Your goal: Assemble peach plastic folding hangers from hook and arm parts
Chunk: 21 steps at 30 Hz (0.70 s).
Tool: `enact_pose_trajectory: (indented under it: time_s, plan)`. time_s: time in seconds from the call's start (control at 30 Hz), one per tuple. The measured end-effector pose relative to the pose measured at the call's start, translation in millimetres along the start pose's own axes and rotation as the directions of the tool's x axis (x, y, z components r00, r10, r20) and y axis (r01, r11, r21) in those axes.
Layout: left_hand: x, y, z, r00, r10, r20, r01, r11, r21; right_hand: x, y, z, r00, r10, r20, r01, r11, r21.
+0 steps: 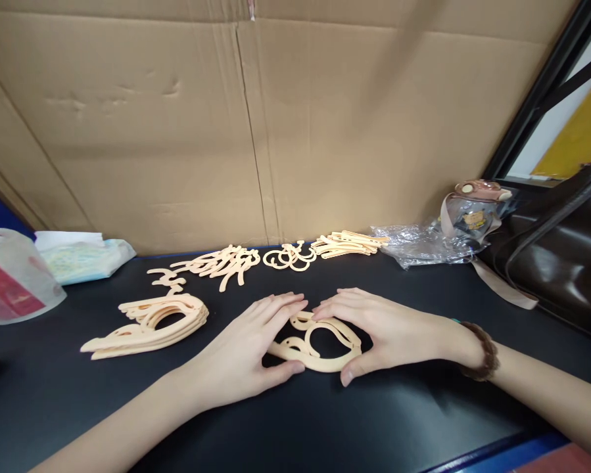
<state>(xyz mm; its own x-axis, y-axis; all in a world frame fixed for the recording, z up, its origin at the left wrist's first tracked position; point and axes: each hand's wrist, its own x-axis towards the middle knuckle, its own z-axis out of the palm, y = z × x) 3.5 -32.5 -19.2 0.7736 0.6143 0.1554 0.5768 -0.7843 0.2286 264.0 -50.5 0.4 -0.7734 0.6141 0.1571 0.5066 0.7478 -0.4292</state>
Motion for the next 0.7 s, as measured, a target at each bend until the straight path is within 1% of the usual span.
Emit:
enact_pose_trajectory:
  time_s: [0.1,0.17,0.27,0.37,0.53,0.7]
  plan:
    - [-3,5,1.6,0.998,0.024,0.059,-0.022,0.999,-0.027,0,-1,2,0.999,-0.032,0.023,0.031,0.999,0.039]
    - [-4,9,3.3,0.997,0.016,0.071,-0.011,0.998,-0.064,1,-2,4,0.999,-0.038,0.019,0.037,0.998,0.049]
    - [-5,15,4.4,0.997,-0.025,0.066,0.033,0.993,-0.115,3,-2,6,0.998,-0.051,-0.025,0.052,0.998,0.033]
    - [-5,17,2.2,0.998,-0.025,0.060,0.033,0.990,-0.140,4,-2,5,0.995,-0.045,-0.088,0.046,0.999,0.010]
    - [-5,19,-6.6,0.996,-0.017,0.090,0.026,0.995,-0.097,2,0,3,0.982,-0.013,-0.186,0.001,0.998,-0.066]
    - [-6,24,-14.6,0.988,-0.047,0.148,0.053,0.998,-0.037,0,3,4,0.971,-0.040,-0.238,0.005,0.989,-0.146]
